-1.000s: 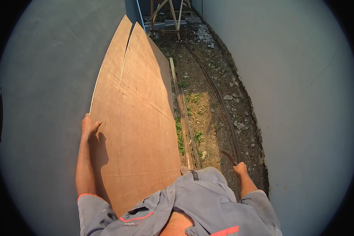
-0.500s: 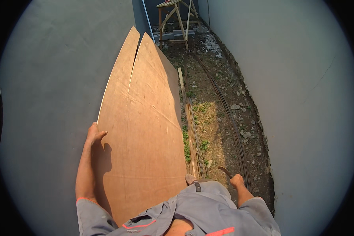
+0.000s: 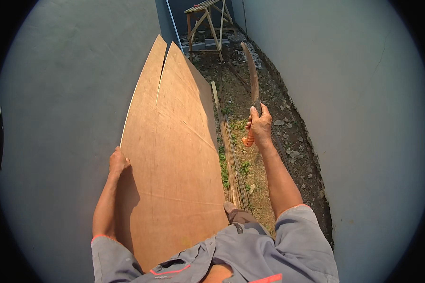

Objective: Sawing a piece of plywood in half using a hand saw.

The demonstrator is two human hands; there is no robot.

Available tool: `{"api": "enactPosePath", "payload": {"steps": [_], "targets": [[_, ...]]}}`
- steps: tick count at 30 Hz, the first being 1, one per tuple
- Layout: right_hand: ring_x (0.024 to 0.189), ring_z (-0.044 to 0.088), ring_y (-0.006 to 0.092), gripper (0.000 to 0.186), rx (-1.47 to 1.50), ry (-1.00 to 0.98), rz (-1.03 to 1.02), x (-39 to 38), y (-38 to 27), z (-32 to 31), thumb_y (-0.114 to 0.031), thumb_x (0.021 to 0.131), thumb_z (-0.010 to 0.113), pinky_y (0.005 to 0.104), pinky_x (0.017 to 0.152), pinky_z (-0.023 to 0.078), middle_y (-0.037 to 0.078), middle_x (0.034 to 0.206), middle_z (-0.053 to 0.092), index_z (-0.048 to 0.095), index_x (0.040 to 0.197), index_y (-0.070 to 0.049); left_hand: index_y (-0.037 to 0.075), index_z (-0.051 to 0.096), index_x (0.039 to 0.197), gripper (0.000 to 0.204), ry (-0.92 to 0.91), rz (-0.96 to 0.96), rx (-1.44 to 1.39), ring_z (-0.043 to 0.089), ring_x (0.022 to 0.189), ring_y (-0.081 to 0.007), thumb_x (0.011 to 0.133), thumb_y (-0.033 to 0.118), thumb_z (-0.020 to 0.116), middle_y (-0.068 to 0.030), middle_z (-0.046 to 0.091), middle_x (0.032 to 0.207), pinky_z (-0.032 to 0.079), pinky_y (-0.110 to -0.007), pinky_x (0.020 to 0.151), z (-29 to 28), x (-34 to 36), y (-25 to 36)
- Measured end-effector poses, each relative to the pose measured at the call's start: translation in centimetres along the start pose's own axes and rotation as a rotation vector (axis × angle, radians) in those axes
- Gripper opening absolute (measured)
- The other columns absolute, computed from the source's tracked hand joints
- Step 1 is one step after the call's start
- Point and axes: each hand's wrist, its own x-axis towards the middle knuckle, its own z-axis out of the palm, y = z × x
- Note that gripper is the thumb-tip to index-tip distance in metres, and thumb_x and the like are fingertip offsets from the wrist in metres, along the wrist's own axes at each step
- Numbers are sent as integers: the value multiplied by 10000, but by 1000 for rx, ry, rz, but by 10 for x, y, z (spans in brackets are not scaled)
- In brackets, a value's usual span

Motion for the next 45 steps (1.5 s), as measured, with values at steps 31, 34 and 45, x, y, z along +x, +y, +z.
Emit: {"api": "enactPosePath", "payload": {"steps": [31,34,45], "targets": [[511,507,95,651,215,-476,465,-202,124,203,-83,1031,469,286,475,525,13,717,506,255,1645,-105,-63,503,1072,353,94,59,-8,694,927,-472,860,87,742,-303,690,934,567,-506,808,-15,-12,2],[508,518,102,658,105,-493,410,-145,136,253,-87,1024,475,286,475,524,23,729,526,253,1644,-96,-62,503,1068,345,100,110,-58,693,915,-472,867,90,738,-303,687,925,564,-507,796,-5,-7,8],[524,537,95,650,135,-459,385,-205,133,251,-60,1023,438,291,486,540,49,872,612,242,1642,-80,-64,506,1099,333,88,98,-123,687,918,-476,878,72,715,-313,685,931,553,-511,804,-10,-17,-11]]}}
